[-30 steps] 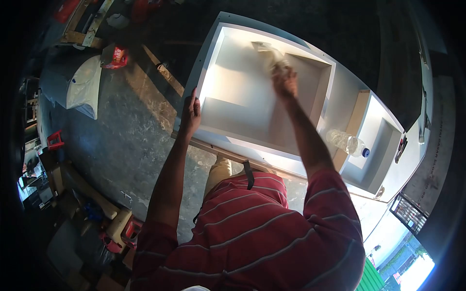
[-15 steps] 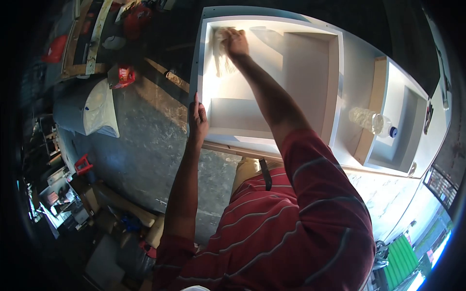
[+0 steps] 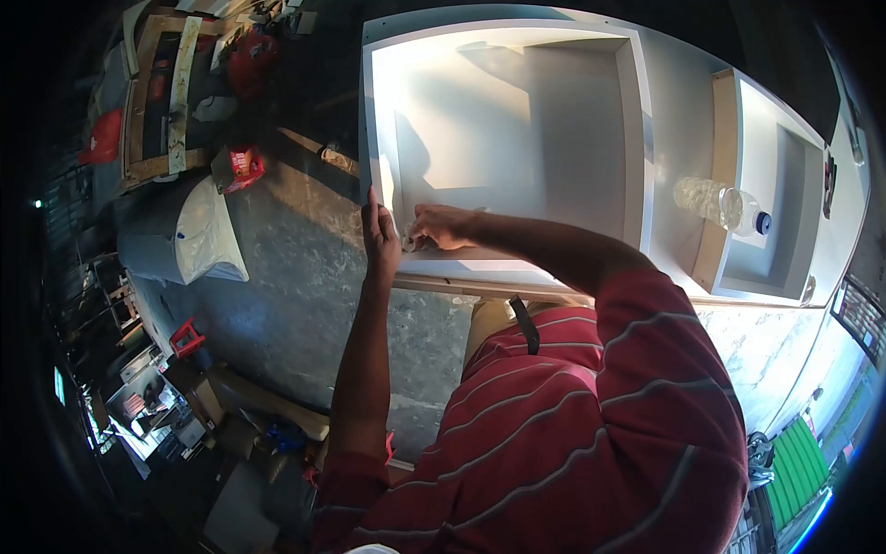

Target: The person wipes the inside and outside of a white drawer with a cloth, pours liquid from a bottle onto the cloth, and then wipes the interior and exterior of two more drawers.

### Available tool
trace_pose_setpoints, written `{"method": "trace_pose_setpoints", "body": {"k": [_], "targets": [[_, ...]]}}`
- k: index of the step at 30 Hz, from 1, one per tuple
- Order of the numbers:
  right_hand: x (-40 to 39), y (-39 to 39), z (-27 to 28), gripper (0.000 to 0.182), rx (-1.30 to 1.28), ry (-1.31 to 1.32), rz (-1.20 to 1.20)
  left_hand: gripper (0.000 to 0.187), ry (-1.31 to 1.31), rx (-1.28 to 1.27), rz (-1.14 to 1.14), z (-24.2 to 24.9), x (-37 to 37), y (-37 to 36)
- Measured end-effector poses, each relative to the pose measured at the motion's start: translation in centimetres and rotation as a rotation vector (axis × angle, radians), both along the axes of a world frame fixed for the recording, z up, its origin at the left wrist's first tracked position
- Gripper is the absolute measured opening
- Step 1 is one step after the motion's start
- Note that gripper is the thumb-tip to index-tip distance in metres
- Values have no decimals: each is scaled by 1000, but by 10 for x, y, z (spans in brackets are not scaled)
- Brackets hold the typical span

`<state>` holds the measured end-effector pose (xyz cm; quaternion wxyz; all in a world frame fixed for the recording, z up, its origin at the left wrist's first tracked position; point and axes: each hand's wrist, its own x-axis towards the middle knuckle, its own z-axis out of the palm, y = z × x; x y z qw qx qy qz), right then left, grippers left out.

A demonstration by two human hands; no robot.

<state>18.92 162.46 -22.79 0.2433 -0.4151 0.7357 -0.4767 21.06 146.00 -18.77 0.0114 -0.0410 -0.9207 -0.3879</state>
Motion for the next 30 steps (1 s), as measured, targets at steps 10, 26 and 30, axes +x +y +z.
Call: {"method": "trace_pose_setpoints", "body": {"k": [10,26,30], "targets": [[-46,6,31,23,237,-183,-387,45,-27,3,24,-3,1,-3],[-16,-2,9,26,-18,-196,-102,49,-210,141,91,3,0,-4],[20,-4,20,26,-109,-744,-116,50,-184,115,79,0,-2,-3]]}}
